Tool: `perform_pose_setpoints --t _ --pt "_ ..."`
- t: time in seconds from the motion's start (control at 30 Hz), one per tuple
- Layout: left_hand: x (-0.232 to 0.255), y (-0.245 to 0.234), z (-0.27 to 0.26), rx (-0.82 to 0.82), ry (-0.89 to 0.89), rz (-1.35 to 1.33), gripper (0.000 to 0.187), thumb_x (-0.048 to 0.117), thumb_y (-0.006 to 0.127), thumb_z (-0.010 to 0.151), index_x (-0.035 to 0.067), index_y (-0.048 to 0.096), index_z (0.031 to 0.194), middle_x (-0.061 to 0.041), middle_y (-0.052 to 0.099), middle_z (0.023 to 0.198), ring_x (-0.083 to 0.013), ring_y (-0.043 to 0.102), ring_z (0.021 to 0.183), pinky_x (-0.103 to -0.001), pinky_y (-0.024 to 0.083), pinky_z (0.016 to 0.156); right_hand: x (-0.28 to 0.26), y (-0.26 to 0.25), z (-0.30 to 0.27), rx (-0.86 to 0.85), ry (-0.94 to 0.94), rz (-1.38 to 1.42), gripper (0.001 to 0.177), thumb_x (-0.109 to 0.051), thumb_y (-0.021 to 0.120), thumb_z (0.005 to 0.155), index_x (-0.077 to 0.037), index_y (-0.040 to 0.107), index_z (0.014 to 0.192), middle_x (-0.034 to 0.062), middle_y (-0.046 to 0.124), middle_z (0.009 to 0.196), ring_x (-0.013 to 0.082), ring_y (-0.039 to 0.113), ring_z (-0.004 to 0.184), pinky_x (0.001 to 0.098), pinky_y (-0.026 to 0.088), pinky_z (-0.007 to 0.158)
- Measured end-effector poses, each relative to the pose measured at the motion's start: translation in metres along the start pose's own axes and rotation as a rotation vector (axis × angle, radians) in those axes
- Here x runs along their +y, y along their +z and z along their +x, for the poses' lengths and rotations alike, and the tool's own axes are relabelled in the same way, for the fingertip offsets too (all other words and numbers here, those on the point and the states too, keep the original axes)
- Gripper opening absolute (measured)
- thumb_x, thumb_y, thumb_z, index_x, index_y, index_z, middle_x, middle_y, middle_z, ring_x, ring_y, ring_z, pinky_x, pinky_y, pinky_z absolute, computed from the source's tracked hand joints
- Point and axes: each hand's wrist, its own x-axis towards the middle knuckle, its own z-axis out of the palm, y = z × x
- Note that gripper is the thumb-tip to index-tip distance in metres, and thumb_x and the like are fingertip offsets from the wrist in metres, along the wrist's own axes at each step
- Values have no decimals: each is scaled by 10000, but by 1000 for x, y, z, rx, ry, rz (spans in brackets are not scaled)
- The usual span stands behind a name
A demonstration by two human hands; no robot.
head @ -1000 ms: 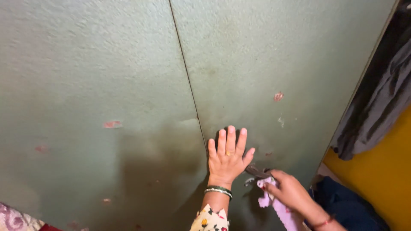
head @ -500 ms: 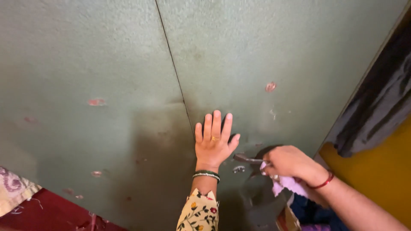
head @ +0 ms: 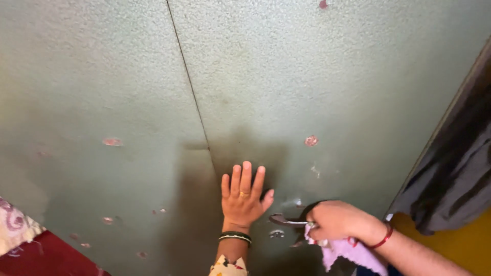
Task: The person wipes the exterior of a metal cupboard door with a pink cloth, focusing on the handle and edges. The person then closes the door and wipes the front surface of the cupboard.
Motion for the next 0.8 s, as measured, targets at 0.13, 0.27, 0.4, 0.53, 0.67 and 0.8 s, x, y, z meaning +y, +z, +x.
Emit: perform_pose_setpoints --t 0.13,0.27,0.4,0.53,0.67,0.8 --pt "2 6 -19 -62 -35 20 572 504 582 991 221 566 1488 -120 449 1572 -328 402 1455 -536 262 1225 6 16 -14 203 -50 71 333 -349 736 769 -102 755 992 142 746 975 344 707 905 442 555 795" --pt "27 -12 -40 -119 -230 -50 624 467 620 963 129 541 1482 -183 406 1587 -387 368 1466 -567 275 1203 14 30 -35 616 -156 375 392 -265 738 788 -84 743 1135 129 760 1068 290 740 933 380 577 800" --pt "79 -59 -36 -133 -520 -369 609 341 650 928 40 543 1446 -266 389 1591 -457 368 1461 -568 321 1182 0 45 -32 994 -79 697 315 -231 705 881 -34 719 1127 114 752 1061 212 726 966 343 553 851" --pt "104 -107 -4 -144 -665 -826 606 324 678 877 28 569 1394 -211 574 1391 -386 585 1267 -469 483 1059 -30 49 -12 955 -190 991 315 -224 556 1012 -32 639 1247 81 734 1101 143 686 993 299 547 876" --pt "86 -139 27 -192 -650 -780 569 209 763 842 29 590 1354 -202 625 1278 -367 630 1149 -429 520 966 -71 45 4 727 -362 1351 355 -242 473 1057 -21 576 1316 46 725 1140 99 651 994 267 534 888" --pt "42 -171 41 -243 -885 -727 543 158 831 749 27 608 1227 -166 658 1152 -316 650 1050 -397 528 880 -113 31 8 708 -365 1316 323 -171 568 1035 -16 576 1318 67 692 1064 91 593 914 268 515 803"
